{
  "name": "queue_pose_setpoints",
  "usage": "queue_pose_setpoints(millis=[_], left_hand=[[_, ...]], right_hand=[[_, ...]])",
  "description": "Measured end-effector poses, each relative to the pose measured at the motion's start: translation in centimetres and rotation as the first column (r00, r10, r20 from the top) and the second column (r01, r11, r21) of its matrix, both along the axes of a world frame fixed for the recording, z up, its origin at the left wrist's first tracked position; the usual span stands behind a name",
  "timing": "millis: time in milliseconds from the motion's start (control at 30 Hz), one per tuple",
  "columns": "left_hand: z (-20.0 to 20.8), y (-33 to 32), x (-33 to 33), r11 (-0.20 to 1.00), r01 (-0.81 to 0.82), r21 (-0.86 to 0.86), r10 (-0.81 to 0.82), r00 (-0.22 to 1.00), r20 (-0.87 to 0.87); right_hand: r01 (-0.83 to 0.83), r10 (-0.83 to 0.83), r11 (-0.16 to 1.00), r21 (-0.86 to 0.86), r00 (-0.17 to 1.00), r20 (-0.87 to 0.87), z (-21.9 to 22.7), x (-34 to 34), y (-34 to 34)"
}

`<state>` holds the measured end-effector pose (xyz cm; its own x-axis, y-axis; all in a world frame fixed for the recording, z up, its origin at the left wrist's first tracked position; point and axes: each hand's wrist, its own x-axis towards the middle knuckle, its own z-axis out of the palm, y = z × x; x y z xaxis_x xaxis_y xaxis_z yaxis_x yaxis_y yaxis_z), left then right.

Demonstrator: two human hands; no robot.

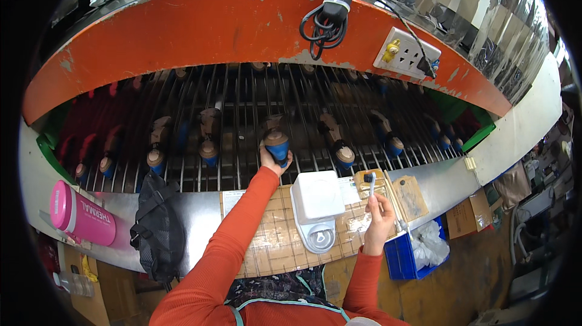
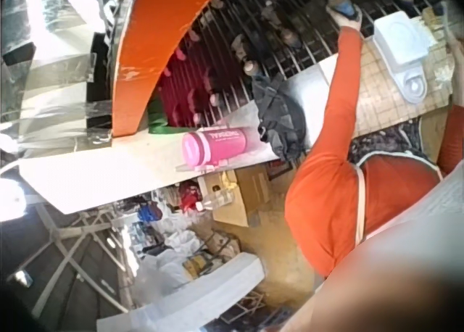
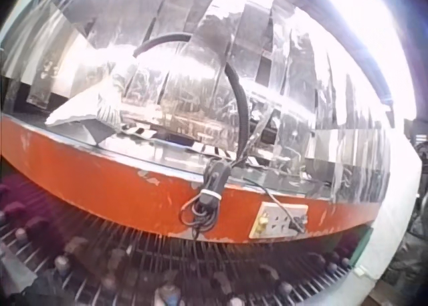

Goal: The person repeatedly applies a white adhesive to the sole and strap areas of a blue and beige sandal using a small brush. The sandal is rotated and repositioned frequently to access different sections. The person then places the sandal on a drying rack and retrieves another sandal to continue the process.

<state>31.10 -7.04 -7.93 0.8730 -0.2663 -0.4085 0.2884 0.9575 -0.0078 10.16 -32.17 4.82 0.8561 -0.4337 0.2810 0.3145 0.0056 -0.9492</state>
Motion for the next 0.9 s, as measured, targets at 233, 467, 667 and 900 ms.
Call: queue_pose_setpoints(millis=[233,467,667,900], left_hand=[[1.4,-3.7,-0.4,0.996,-0.059,0.068,0.079,0.934,-0.348],[1.7,-2.2,-0.9,0.962,-0.258,0.090,0.272,0.932,-0.239],[4.1,1.3,-4.8,0.976,-0.154,-0.153,0.110,0.959,-0.260],[7.6,5.5,-13.1,0.962,-0.066,0.266,0.018,0.984,0.179]], right_hand=[[-0.177,0.096,0.890,-0.419,0.974,-0.208,0.7,8.7,-2.3],[-0.393,-0.238,0.234,-0.889,0.864,-0.445,-4.0,21.8,-1.1],[-0.462,-0.204,0.203,-0.863,0.842,-0.499,-6.0,25.3,-2.4],[-0.116,0.020,0.841,-0.528,0.983,-0.183,-0.8,24.0,-5.2]])
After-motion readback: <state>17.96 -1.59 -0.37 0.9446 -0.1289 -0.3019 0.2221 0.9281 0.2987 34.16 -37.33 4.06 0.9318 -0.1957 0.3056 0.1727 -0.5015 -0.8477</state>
